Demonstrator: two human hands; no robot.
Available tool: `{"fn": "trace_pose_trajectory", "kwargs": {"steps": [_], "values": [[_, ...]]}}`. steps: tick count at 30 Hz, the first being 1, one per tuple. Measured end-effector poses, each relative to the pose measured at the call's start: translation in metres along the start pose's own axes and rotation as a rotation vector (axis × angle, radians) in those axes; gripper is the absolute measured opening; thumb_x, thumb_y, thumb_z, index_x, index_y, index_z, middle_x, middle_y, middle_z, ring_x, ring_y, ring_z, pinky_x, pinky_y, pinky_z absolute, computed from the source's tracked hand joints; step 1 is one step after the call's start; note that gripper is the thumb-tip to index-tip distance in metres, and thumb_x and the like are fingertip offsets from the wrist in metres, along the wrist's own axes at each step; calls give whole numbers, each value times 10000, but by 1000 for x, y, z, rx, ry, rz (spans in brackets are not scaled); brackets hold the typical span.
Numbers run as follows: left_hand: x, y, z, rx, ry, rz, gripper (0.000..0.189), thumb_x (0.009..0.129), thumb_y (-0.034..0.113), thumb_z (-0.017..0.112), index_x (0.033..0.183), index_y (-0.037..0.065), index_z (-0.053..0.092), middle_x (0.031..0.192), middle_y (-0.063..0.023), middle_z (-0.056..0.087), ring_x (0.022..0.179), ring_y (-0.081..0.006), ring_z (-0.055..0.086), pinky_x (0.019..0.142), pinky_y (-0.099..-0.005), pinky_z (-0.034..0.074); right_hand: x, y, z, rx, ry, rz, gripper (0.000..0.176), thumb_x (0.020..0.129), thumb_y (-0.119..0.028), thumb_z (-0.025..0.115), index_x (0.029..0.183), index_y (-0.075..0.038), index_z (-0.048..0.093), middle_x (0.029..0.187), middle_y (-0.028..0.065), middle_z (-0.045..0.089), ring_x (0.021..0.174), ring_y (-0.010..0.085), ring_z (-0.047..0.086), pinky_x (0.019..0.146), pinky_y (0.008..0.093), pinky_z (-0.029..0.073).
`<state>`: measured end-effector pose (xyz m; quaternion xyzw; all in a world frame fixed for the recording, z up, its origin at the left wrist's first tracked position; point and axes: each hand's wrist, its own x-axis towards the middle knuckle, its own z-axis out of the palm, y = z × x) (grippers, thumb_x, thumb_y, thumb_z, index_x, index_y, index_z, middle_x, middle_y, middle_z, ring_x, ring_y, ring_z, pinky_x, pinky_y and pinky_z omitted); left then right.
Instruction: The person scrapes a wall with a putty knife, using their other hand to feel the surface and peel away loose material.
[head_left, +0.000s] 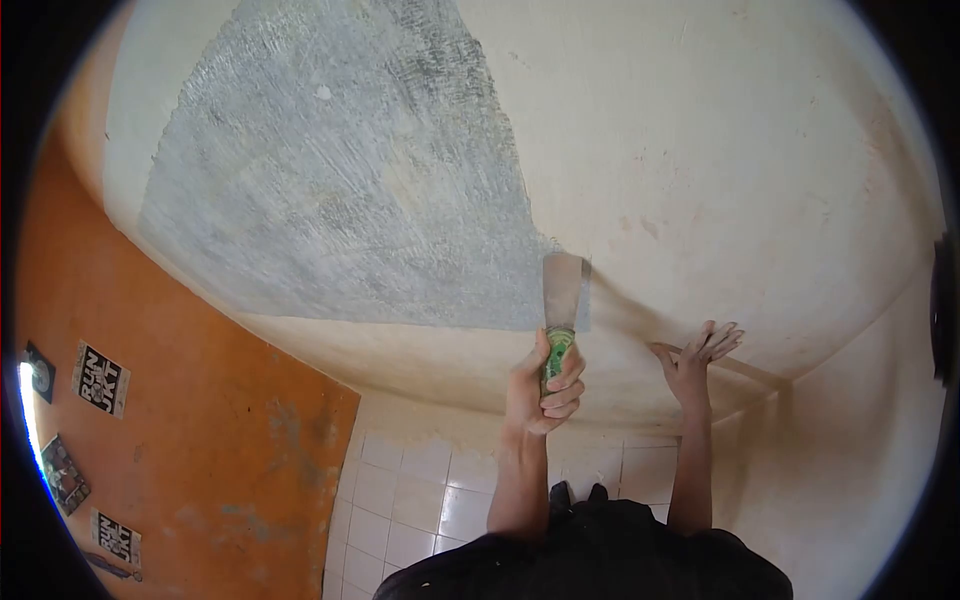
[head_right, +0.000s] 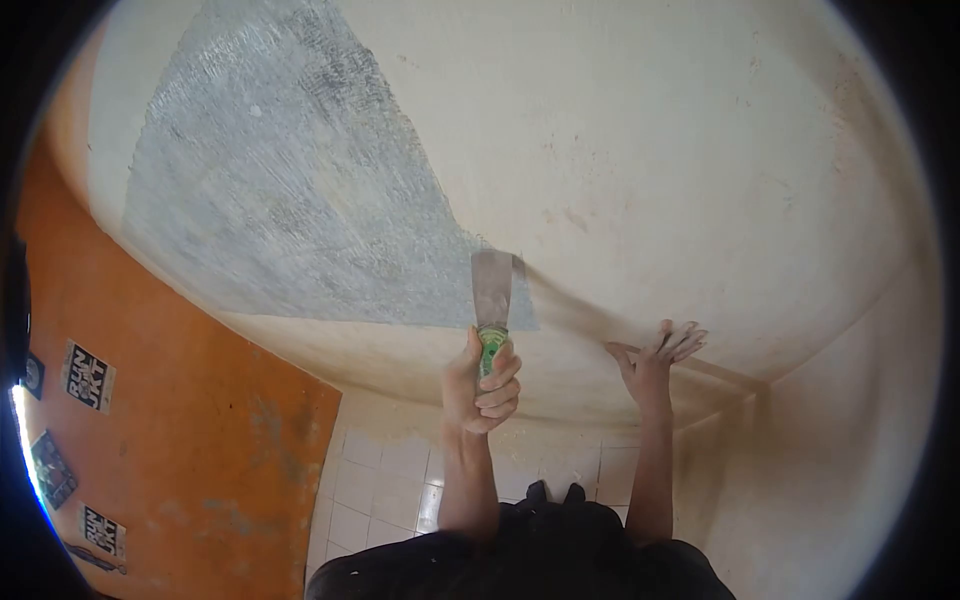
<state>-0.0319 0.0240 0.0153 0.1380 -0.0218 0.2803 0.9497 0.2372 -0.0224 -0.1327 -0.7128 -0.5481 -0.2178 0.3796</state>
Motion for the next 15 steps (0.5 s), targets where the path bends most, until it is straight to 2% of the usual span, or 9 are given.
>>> {"fn": "trace_pose_trajectory", "kwargs": {"steps": [2, 4, 6, 9, 11, 15], "values": [[-1, -2, 3, 30, -28, -16, 521, 968, 518, 304, 832, 36, 450, 577, 21, 340, 366, -34, 231, 302, -175, 159, -2, -4, -4, -15, -12, 19, 1089, 821, -456, 655, 1437, -55, -148, 1397, 390, -235, 1289, 538, -265, 990, 666, -130], [-1, -4, -1, 66, 82, 38, 525, 966, 521, 305, 823, 37, 448, 568, 23, 336, 360, -34, 230, 296, -175, 157, 1, 1, -1, -7, -30, 33, 1088, 822, -448, 656, 1436, -52, -151, 1397, 390, -237, 1288, 533, -273, 991, 662, -136], [-14, -7, -6, 63, 105, 56, 526, 965, 522, 305, 820, 37, 450, 564, 23, 335, 357, -34, 228, 294, -176, 157, -8, 0, 2, 6, -60, 63, 1088, 824, -440, 657, 1435, -50, -155, 1396, 390, -238, 1287, 528, -281, 991, 658, -141], [-10, -8, -11, 16, 83, 41, 530, 964, 521, 312, 812, 35, 461, 555, 24, 332, 355, -35, 223, 293, -177, 151, -2, -3, -4, 10, -38, 52, 1083, 829, -420, 658, 1435, -51, -160, 1396, 390, -241, 1284, 525, -292, 989, 656, -144], [7, -1, 5, 112, 39, 31, 531, 964, 519, 318, 811, 34, 471, 557, 27, 332, 361, -37, 223, 296, -177, 149, -1, -7, -5, 43, -39, 52, 1073, 835, -412, 654, 1436, -51, -159, 1395, 389, -245, 1284, 521, -297, 989, 655, -146], [22, 8, 35, 195, -8, 134, 529, 965, 514, 323, 812, 32, 474, 557, 28, 331, 367, -38, 226, 298, -178, 151, -7, 0, -4, 50, -63, 69, 1106, 811, -506, 643, 1441, -67, -153, 1373, 401, -272, 1265, 552, -295, 966, 684, -147]]}}
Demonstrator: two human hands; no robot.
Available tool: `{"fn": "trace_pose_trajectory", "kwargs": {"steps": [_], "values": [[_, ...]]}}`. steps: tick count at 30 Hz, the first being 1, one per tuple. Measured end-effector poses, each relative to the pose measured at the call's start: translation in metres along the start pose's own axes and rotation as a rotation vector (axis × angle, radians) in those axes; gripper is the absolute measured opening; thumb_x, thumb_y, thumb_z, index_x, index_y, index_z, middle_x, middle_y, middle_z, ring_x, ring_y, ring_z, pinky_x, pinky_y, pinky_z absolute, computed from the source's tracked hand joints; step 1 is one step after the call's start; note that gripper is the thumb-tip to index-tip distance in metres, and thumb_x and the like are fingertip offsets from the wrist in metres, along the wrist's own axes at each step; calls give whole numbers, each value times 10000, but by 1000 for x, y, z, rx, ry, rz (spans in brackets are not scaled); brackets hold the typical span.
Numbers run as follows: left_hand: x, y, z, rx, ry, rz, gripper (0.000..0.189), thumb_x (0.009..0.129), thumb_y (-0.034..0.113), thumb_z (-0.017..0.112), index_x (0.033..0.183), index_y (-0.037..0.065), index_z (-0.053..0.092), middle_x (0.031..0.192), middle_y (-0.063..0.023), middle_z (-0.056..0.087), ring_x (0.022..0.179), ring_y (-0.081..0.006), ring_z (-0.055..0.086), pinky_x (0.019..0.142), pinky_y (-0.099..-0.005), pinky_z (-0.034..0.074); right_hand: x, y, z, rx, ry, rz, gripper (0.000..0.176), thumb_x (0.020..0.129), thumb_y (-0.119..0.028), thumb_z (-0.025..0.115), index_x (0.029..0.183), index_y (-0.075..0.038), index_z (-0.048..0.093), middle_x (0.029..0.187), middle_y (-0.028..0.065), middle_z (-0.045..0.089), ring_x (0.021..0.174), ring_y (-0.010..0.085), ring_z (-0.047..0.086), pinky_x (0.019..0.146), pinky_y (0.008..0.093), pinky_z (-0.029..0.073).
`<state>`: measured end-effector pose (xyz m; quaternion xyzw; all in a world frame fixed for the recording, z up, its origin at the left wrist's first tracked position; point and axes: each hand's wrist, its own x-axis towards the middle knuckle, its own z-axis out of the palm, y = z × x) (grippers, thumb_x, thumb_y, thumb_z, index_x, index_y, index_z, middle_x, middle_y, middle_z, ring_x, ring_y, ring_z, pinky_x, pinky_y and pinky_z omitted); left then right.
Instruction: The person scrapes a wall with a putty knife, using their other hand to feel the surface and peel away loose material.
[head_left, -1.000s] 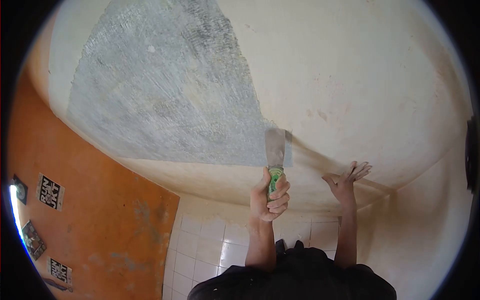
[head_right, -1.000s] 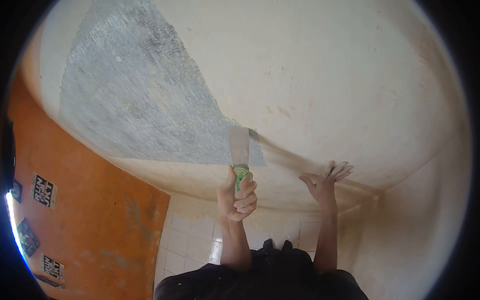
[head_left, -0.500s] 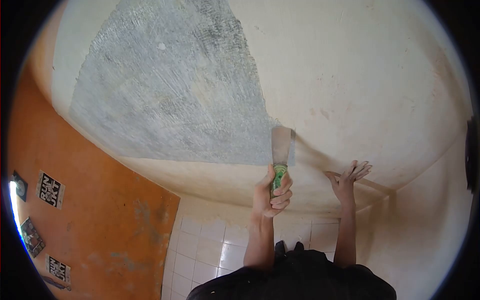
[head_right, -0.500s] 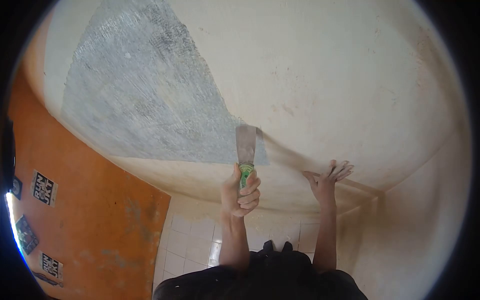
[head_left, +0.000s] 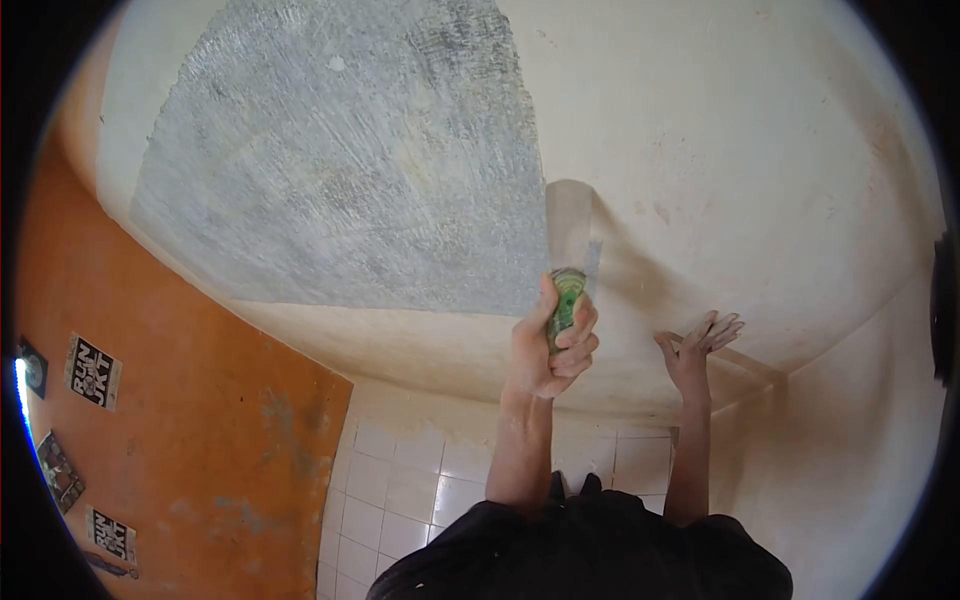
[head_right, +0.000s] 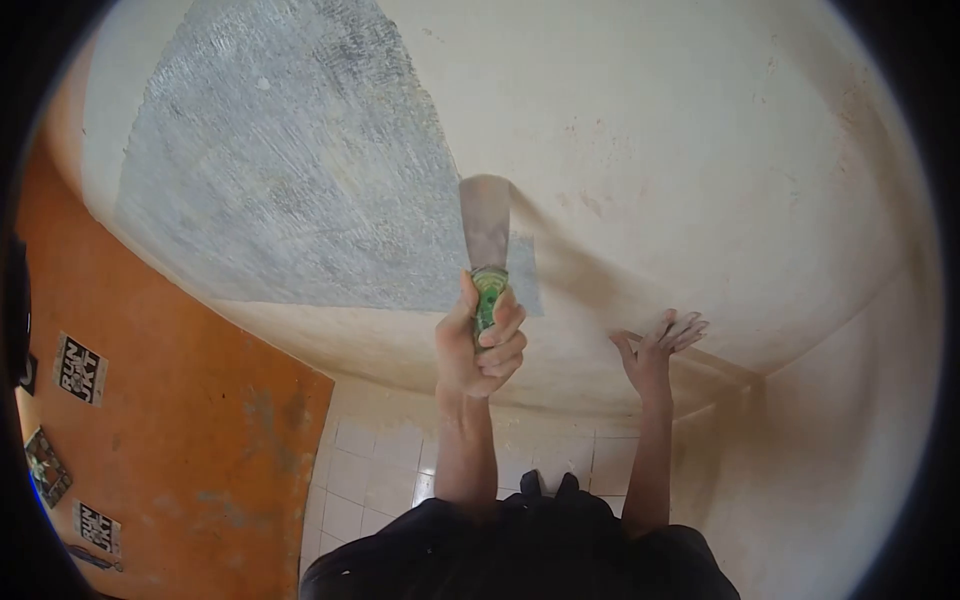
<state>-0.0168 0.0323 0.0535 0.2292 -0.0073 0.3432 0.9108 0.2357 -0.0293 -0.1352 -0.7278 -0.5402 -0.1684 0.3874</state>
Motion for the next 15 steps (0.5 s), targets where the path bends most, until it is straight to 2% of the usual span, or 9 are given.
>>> {"fn": "trace_pose_trajectory", "kwargs": {"steps": [2, 3, 6, 7, 8, 10, 13, 15], "values": [[-11, -3, -13, -12, 48, -5, 530, 966, 517, 313, 810, 36, 472, 557, 28, 332, 369, -38, 224, 298, -179, 154, 4, -3, 0, -9, 20, -23, 1094, 823, -424, 665, 1437, -55, -161, 1394, 388, -248, 1283, 521, -299, 985, 661, -143], [-20, -8, -30, -50, 99, -34, 535, 967, 519, 299, 803, 40, 470, 555, 28, 331, 369, -37, 223, 297, -180, 154, 6, -2, 0, -12, 38, -20, 1094, 823, -424, 665, 1437, -55, -161, 1394, 388, -248, 1283, 521, -299, 985, 661, -143], [-29, -23, -49, -133, 50, -83, 549, 964, 533, 290, 800, 41, 467, 554, 29, 328, 373, -36, 224, 298, -179, 153, 8, 0, 1, -51, 41, -79, 1110, 815, -429, 672, 1432, -47, -168, 1393, 385, -255, 1281, 523, -299, 983, 664, -140], [-20, -16, -26, 10, 127, -40, 514, 977, 503, 280, 768, 63, 443, 539, 44, 320, 369, -33, 220, 303, -177, 147, 9, -1, 0, -50, 48, -64, 1117, 813, -439, 671, 1430, -43, -171, 1392, 384, -259, 1281, 523, -300, 983, 664, -140], [-7, -8, -9, 0, 145, -34, 514, 977, 503, 280, 768, 63, 443, 539, 44, 320, 369, -33, 220, 303, -177, 147, 5, -3, 1, -45, 45, -50, 1123, 810, -448, 671, 1428, -40, -174, 1392, 382, -262, 1280, 524, -301, 983, 665, -140], [15, 4, 13, 103, -15, -14, 559, 959, 546, 289, 808, 38, 467, 556, 31, 329, 375, -36, 220, 307, -173, 160, 0, -4, 3, -53, 3, -18, 1129, 808, -457, 670, 1428, -39, -177, 1387, 388, -264, 1278, 525, -301, 982, 665, -141], [12, 2, 20, 105, 23, 6, 551, 963, 536, 288, 811, 39, 472, 557, 31, 331, 376, -35, 216, 308, -174, 168, 3, 0, 2, -58, 3, -8, 1136, 807, -465, 668, 1426, -43, -185, 1376, 400, -268, 1275, 528, -304, 981, 666, -143], [-8, -10, -12, 60, 83, 2, 550, 964, 534, 287, 811, 40, 473, 558, 31, 329, 374, -35, 213, 305, -174, 163, 3, -1, 3, -42, 20, -27, 1137, 808, -466, 668, 1425, -48, -191, 1370, 406, -270, 1273, 529, -307, 981, 666, -144]]}}
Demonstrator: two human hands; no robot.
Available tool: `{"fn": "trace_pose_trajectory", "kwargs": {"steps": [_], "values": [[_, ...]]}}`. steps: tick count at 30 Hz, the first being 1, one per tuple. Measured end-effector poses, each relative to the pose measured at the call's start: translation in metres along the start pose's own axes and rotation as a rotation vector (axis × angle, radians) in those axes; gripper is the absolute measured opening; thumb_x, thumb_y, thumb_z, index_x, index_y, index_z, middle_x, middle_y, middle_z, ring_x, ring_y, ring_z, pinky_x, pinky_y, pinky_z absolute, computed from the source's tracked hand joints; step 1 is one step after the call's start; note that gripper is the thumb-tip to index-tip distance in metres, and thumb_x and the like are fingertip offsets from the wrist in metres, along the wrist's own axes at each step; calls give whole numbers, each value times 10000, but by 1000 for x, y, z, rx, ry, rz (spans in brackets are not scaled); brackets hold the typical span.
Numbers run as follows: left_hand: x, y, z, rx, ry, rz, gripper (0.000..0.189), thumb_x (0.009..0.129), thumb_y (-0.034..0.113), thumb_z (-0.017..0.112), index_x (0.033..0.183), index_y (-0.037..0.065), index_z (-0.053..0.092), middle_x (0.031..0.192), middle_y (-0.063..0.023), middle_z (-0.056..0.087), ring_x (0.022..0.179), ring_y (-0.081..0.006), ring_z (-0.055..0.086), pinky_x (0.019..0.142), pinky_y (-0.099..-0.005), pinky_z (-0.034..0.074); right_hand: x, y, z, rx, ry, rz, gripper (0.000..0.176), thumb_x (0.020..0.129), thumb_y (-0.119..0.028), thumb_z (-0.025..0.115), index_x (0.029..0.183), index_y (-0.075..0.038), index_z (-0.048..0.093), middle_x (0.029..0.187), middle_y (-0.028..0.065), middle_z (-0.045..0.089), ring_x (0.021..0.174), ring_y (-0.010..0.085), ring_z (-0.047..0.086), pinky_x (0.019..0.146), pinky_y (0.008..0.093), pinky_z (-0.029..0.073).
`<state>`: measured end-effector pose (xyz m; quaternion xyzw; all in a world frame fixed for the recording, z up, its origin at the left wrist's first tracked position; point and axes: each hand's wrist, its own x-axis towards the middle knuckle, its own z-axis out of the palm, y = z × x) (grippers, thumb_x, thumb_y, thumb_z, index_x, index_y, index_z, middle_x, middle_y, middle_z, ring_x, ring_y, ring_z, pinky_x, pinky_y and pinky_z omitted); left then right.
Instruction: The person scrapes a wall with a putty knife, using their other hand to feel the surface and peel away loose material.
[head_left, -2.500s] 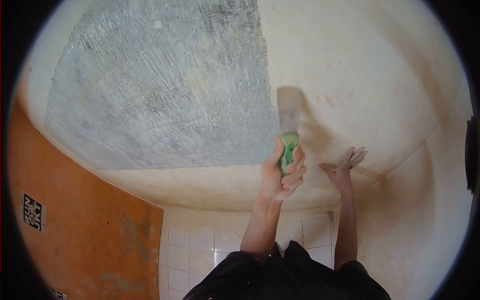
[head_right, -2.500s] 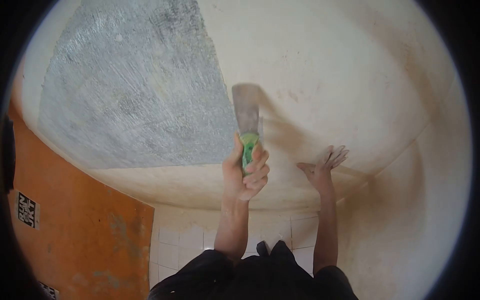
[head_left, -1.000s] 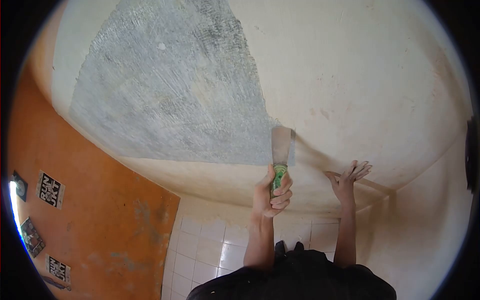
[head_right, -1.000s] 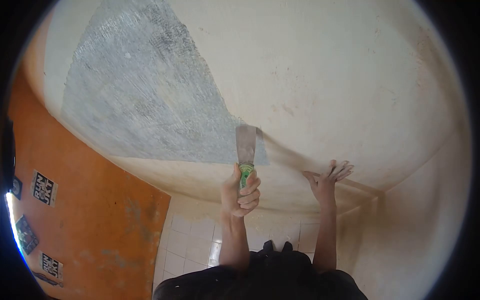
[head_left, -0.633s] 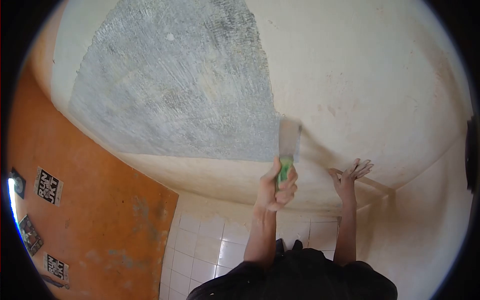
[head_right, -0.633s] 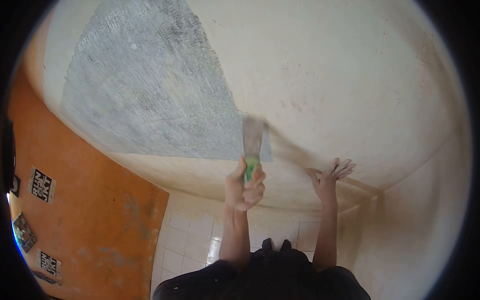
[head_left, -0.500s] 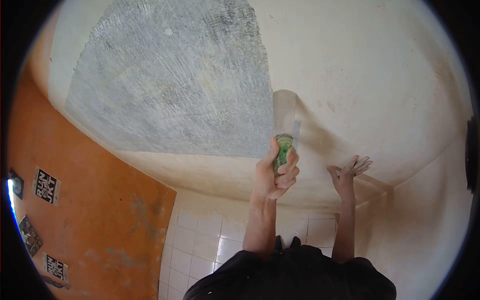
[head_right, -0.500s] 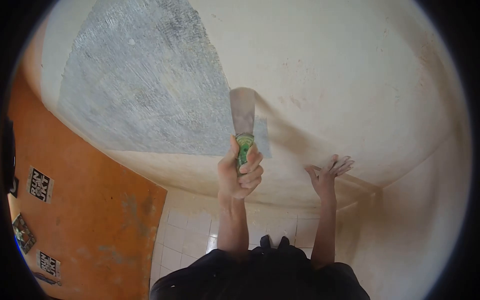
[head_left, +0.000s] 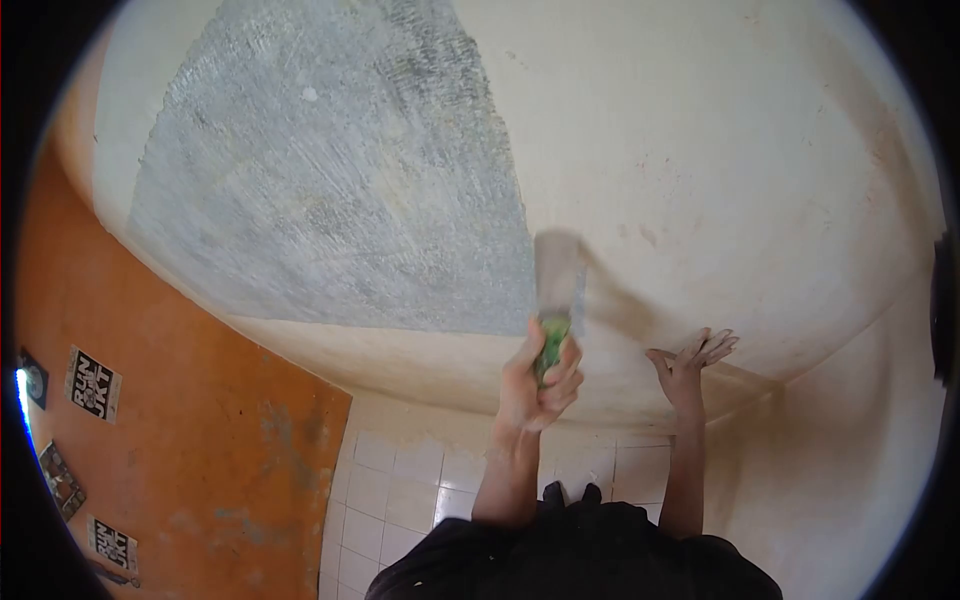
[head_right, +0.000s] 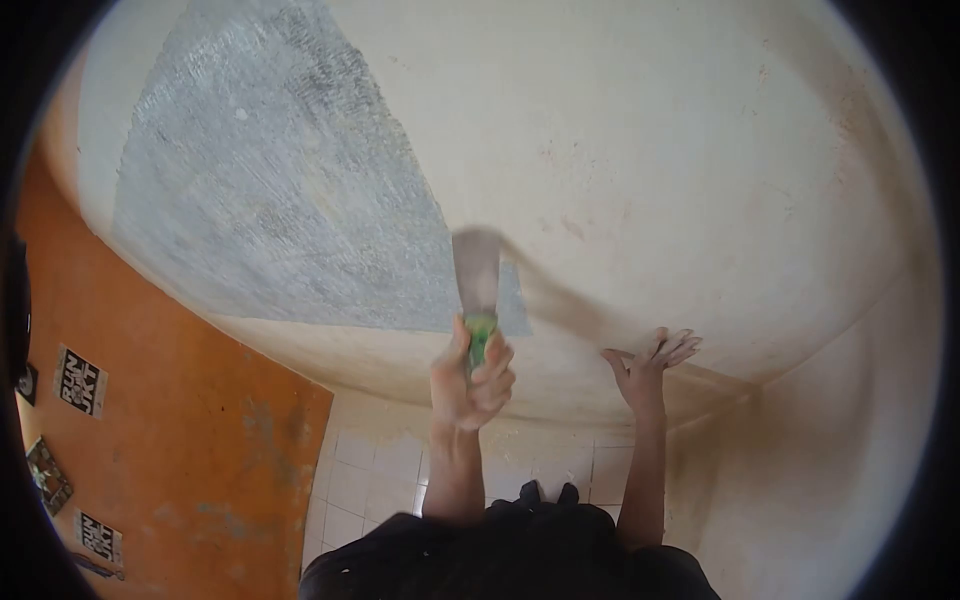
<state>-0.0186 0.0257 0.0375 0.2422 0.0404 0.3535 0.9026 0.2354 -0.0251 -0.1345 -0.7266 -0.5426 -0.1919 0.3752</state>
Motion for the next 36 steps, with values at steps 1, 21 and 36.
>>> {"fn": "trace_pose_trajectory", "kwargs": {"steps": [1, 21, 36], "values": [[-9, -7, -16, -53, 66, -11, 548, 964, 532, 286, 811, 41, 474, 558, 31, 328, 373, -34, 210, 302, -175, 157, -1, -1, -1, -6, -5, -2, 1139, 810, -464, 667, 1423, -48, -198, 1365, 412, -272, 1271, 529, -310, 980, 666, -145], [-17, -27, -21, -112, 118, -46, 546, 947, 560, 303, 793, 61, 465, 546, 34, 318, 360, -30, 193, 291, -172, 138, 2, -1, -1, -15, 8, 8, 1115, 812, -481, 658, 1427, -23, -151, 1371, 400, -273, 1275, 518, -313, 992, 656, -134], [15, -7, 16, -125, -69, 55, 557, 956, 554, 278, 775, 55, 445, 548, 31, 319, 375, -39, 224, 307, -178, 155, -1, -5, -6, 4, -33, 12, 1122, 823, -469, 651, 1418, -20, -188, 1364, 411, -275, 1267, 527, -317, 982, 650, -158]]}}
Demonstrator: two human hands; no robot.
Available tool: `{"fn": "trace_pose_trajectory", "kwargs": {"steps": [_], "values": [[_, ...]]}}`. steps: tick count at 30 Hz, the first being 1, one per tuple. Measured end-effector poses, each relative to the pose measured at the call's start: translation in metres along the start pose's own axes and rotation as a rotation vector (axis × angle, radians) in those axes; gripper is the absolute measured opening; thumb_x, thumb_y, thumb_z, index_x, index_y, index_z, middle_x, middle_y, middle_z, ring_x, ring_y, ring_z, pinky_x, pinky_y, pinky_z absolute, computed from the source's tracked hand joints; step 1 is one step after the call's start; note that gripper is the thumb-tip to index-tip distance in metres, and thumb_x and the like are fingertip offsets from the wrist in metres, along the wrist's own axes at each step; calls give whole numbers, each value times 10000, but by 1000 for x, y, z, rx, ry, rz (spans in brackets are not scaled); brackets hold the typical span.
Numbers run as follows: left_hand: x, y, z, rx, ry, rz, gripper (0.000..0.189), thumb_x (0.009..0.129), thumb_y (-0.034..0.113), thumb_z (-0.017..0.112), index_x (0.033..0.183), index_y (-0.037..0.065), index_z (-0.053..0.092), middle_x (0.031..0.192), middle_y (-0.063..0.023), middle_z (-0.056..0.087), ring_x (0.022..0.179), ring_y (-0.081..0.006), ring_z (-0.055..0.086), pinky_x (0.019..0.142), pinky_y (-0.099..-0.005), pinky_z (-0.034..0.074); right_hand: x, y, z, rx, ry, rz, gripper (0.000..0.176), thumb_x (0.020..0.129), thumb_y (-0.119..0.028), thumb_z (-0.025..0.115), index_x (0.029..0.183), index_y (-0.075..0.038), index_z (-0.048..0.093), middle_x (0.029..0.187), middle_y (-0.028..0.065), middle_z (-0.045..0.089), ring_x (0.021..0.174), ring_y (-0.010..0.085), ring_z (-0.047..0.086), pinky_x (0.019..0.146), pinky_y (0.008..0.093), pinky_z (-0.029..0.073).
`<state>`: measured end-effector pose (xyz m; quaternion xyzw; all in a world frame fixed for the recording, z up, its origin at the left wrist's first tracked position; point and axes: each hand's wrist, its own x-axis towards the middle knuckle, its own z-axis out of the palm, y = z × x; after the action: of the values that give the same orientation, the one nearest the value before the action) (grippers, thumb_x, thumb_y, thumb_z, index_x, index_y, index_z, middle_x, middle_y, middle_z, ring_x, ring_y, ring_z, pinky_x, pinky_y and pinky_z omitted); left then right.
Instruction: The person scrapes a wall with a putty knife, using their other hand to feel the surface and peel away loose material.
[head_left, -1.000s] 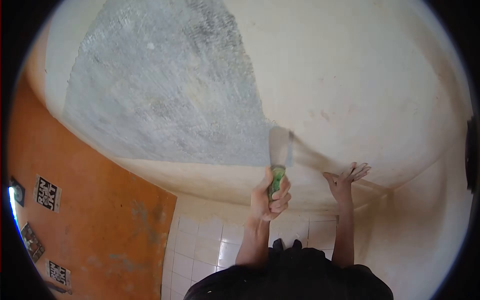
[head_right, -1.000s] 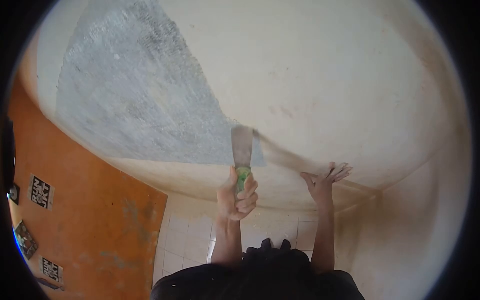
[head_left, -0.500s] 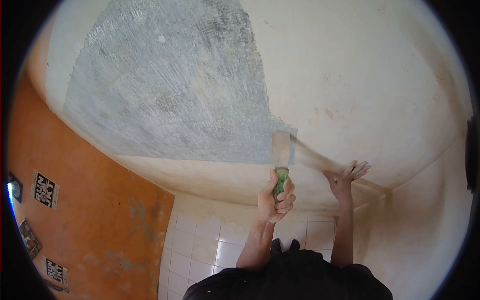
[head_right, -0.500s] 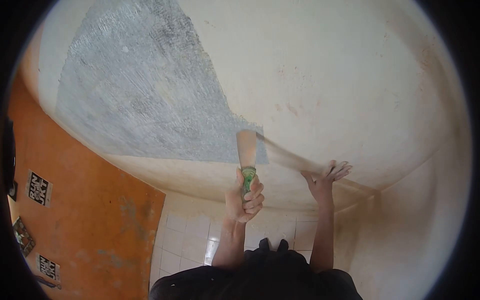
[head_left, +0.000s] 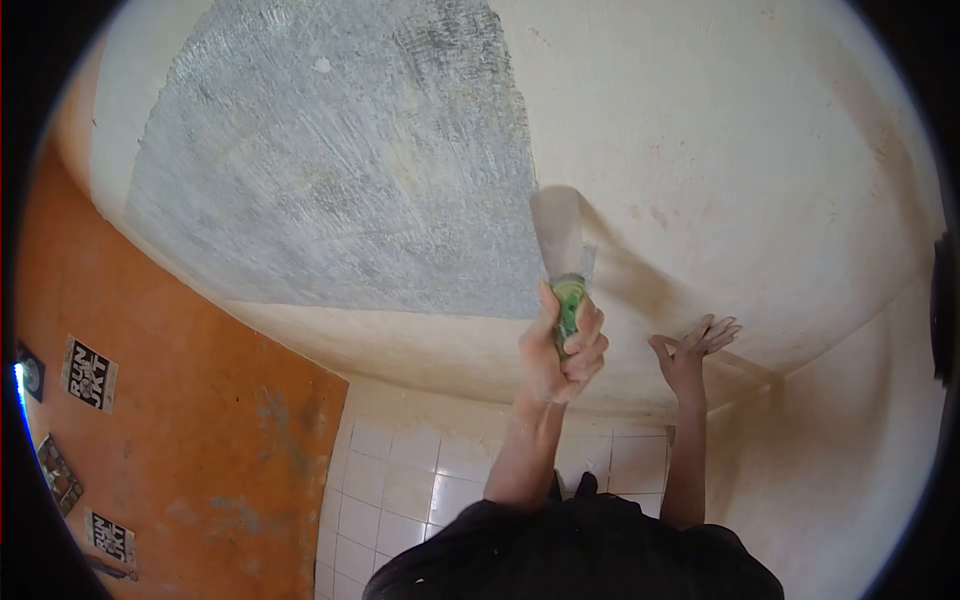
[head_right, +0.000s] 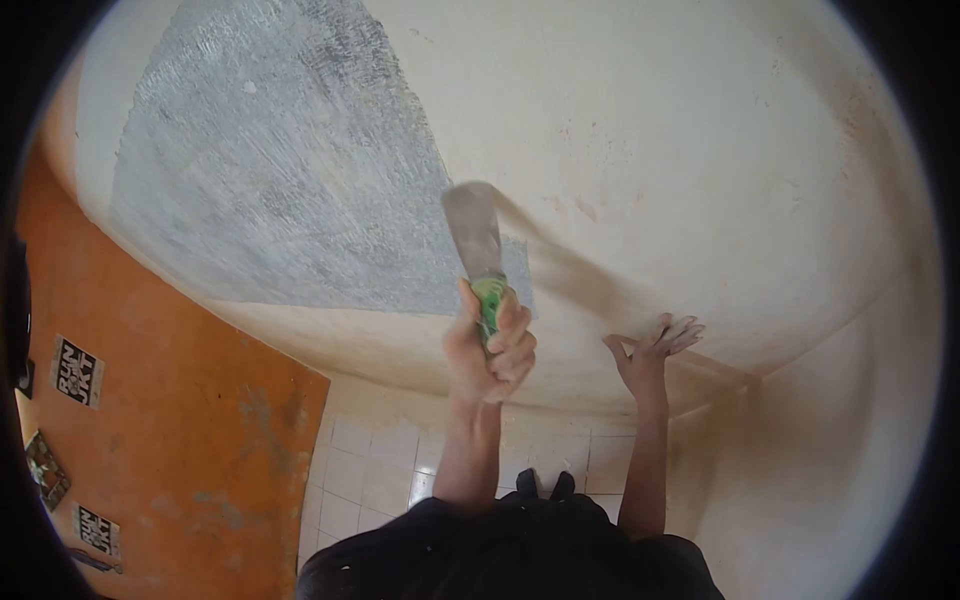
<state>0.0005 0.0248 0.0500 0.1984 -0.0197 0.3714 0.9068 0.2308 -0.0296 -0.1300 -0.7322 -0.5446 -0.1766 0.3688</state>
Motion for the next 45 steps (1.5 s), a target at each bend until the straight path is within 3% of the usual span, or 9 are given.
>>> {"fn": "trace_pose_trajectory", "kwargs": {"steps": [6, 9, 11, 13, 18, 21, 26, 31, 45], "values": [[-26, -35, -49, -82, 106, -101, 569, 944, 574, 280, 784, 58, 458, 545, 26, 323, 377, -48, 224, 308, -185, 170, 5, 9, 6, -27, 25, -32, 1135, 813, -502, 645, 1415, 0, -175, 1358, 416, -280, 1250, 541, -331, 974, 661, -160], [-20, -27, -31, -9, 134, -81, 565, 942, 574, 287, 786, 58, 454, 544, 25, 322, 374, -49, 221, 303, -188, 160, -9, 8, 4, 18, -102, 59, 1145, 795, -536, 650, 1403, 52, -123, 1339, 425, -294, 1229, 572, -328, 946, 701, -149], [-21, -29, -29, -13, 148, -74, 562, 942, 572, 289, 789, 57, 452, 544, 25, 323, 374, -48, 220, 302, -188, 157, -1, 6, 4, 12, -23, 21, 1129, 813, -516, 637, 1419, -11, -171, 1367, 405, -277, 1259, 530, -327, 976, 668, -152], [-30, -30, -31, -14, 172, -73, 560, 942, 571, 292, 791, 56, 451, 545, 25, 323, 373, -47, 220, 300, -188, 154, -5, 4, 6, -10, -30, 17, 1128, 815, -520, 632, 1416, 0, -170, 1365, 406, -279, 1259, 531, -327, 978, 668, -150], [-21, -29, -19, -67, 72, -72, 555, 941, 571, 296, 787, 59, 443, 544, 27, 322, 365, -42, 216, 301, -179, 144, -2, 6, 6, -42, -34, -20, 1126, 817, -529, 622, 1415, 3, -170, 1362, 409, -280, 1258, 534, -325, 984, 664, -144], [-22, -31, -23, -45, 175, -42, 553, 941, 571, 298, 779, 60, 438, 543, 25, 323, 361, -43, 217, 301, -178, 142, -3, 5, 4, -70, -18, -29, 1138, 815, -532, 624, 1411, 5, -181, 1363, 410, -277, 1260, 534, -322, 987, 658, -146], [-21, -30, -22, -76, 106, -76, 549, 944, 566, 300, 777, 62, 438, 544, 24, 324, 363, -43, 221, 299, -179, 144, 0, 6, 3, -57, -67, 18, 1153, 817, -552, 609, 1391, 55, -186, 1361, 416, -272, 1253, 535, -332, 984, 656, -157], [-27, -31, -29, -53, 169, -60, 547, 945, 565, 299, 779, 63, 437, 549, 26, 323, 363, -43, 225, 297, -178, 146, -4, 3, 1, -44, -76, 22, 1148, 816, -552, 608, 1399, 36, -186, 1364, 419, -261, 1250, 536, -336, 980, 656, -165], [-18, -28, -29, -92, 61, -81, 543, 944, 564, 307, 785, 62, 439, 563, 25, 327, 373, -44, 234, 305, -176, 149, 7, 7, 3, -58, -20, -26, 1138, 822, -531, 616, 1401, 20, -193, 1361, 416, -273, 1250, 539, -332, 980, 661, -154]]}}
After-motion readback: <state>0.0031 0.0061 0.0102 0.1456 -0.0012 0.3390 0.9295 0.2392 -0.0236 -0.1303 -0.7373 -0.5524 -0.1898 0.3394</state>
